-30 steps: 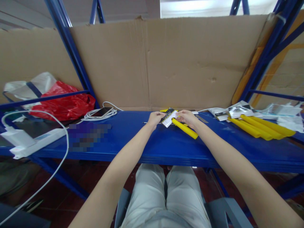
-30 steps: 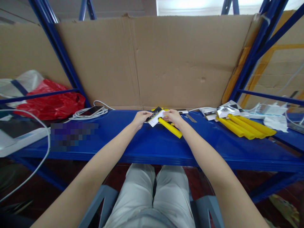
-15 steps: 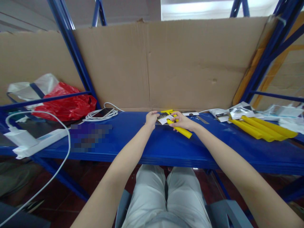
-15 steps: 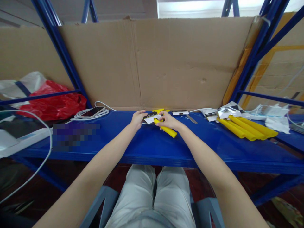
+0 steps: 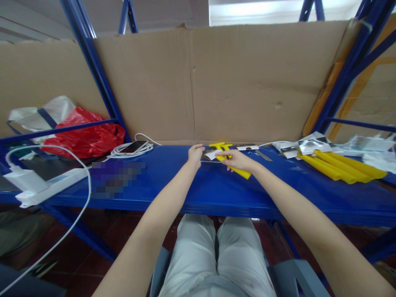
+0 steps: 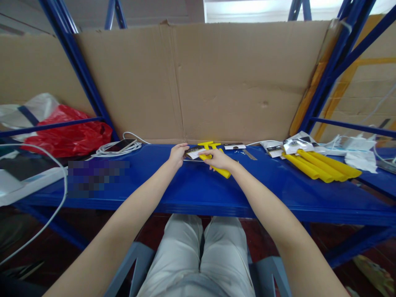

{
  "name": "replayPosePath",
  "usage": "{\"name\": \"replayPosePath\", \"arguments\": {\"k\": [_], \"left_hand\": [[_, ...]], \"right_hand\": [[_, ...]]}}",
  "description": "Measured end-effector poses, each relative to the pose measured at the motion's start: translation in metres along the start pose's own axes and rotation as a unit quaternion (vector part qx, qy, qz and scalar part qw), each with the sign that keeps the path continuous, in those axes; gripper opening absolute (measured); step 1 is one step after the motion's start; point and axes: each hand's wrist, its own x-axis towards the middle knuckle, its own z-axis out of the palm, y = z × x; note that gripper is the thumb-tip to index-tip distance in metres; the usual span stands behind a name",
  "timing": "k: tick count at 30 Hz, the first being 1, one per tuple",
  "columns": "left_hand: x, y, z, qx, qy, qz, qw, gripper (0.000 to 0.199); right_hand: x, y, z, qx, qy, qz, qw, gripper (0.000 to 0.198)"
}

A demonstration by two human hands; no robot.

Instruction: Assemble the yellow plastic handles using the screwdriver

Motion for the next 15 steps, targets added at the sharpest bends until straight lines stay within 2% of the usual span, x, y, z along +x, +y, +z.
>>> {"name": "replayPosePath", "arguments": {"k": [4,11,15], "left_hand": [[-0.0021,0.0027,0.0005,-0.005,0.000,-0.013,1.000,0.023],[-0.0040,0.0039,0.0005,-0.010,0.003,-0.011,1.000,0.022],[-0.0031,0.0029,0.0004,-0.006,0.005,-0.014,1.000,0.021]], "right_hand": [[-0.0008,0.0004,-0.0006,-0.008,-0.002,-0.011,1.000,0.039],[-0.0022,-0.0004,-0.0014,-0.029,-0.009,-0.019,0.999,0.023],[-0.0036,-0.0026,-0.0025,-0.041,-0.011,-0.006,0.999,0.030]]}}
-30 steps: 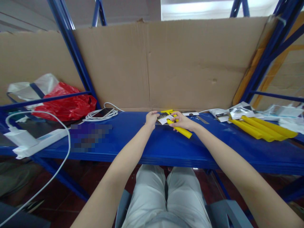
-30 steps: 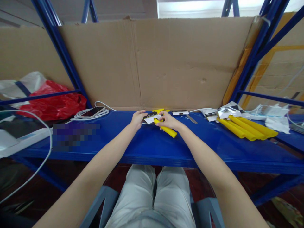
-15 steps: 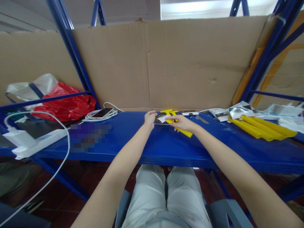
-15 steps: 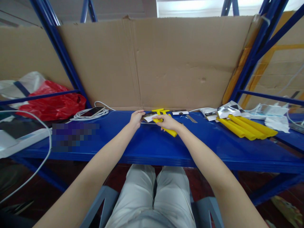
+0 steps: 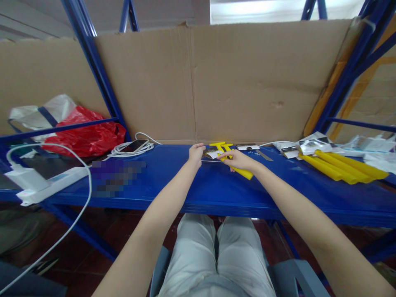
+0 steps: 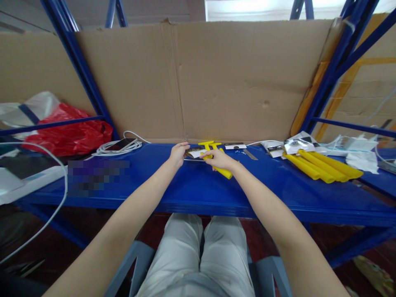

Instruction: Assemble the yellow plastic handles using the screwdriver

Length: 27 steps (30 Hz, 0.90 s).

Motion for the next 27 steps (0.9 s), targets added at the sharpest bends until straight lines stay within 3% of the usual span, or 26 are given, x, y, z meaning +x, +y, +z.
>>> {"name": "replayPosePath", "arguments": {"k": [9,17,27], "left_hand": [[-0.009,0.007,-0.001,0.034,-0.048,0.012,0.998,0.008],[-0.012,0.009,0.000,0.067,-0.051,0.024,0.996,0.016],[-0.010,0.006,0.001,0.098,-0.038,0.028,0.994,0.026]], "right_hand": [[0.000,0.002,-0.001,-0.014,0.027,0.003,1.000,0.040],[0.005,0.015,-0.007,-0.088,0.067,0.002,0.994,0.046],[0.005,0.029,-0.030,-0.131,0.189,-0.029,0.973,0.040]]}}
